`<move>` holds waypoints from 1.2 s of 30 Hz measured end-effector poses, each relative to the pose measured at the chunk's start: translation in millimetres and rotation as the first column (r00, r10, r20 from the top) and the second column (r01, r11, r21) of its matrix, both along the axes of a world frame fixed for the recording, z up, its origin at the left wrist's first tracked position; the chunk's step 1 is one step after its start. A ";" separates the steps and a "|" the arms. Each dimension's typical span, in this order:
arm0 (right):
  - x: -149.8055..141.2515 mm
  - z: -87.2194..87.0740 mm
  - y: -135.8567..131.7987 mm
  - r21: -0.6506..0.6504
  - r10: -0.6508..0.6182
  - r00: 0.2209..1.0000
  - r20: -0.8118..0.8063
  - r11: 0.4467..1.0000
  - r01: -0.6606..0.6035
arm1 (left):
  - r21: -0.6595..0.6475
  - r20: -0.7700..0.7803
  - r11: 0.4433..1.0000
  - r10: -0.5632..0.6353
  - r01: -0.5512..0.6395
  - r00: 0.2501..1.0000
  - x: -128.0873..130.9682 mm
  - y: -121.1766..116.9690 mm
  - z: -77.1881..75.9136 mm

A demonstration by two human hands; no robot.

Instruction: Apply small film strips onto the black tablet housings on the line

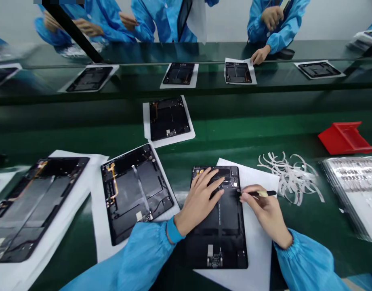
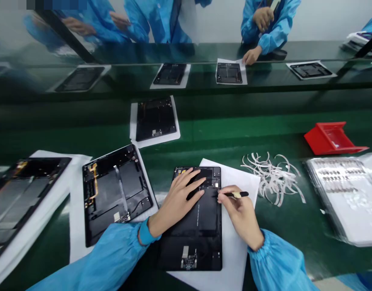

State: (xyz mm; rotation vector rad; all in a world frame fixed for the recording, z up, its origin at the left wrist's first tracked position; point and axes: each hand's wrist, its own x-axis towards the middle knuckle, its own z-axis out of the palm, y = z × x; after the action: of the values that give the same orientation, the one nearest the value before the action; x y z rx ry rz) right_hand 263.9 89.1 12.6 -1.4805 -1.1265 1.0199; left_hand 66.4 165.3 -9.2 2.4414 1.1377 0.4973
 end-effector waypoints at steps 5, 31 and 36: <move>4.3 -9.8 18.6 0.029 -0.080 0.997 -0.019 0.996 0.080 | 0.018 0.051 0.999 0.034 -0.034 0.998 0.5 -1.5 0.5; -18.7 10.7 19.6 0.012 0.155 0.930 0.332 0.986 -0.169 | -0.249 0.272 0.964 0.160 -0.092 0.949 7.3 4.2 13.4; -36.1 9.3 5.6 0.019 0.227 0.918 0.325 0.969 -0.246 | -0.300 0.387 0.947 0.233 -0.117 0.892 -3.4 -17.7 39.4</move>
State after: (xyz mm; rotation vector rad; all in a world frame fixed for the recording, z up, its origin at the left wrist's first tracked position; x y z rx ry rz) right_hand 227.9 94.8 21.9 -1.5229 -1.5876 0.9162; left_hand 63.1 147.6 30.2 1.8857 1.1552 0.8188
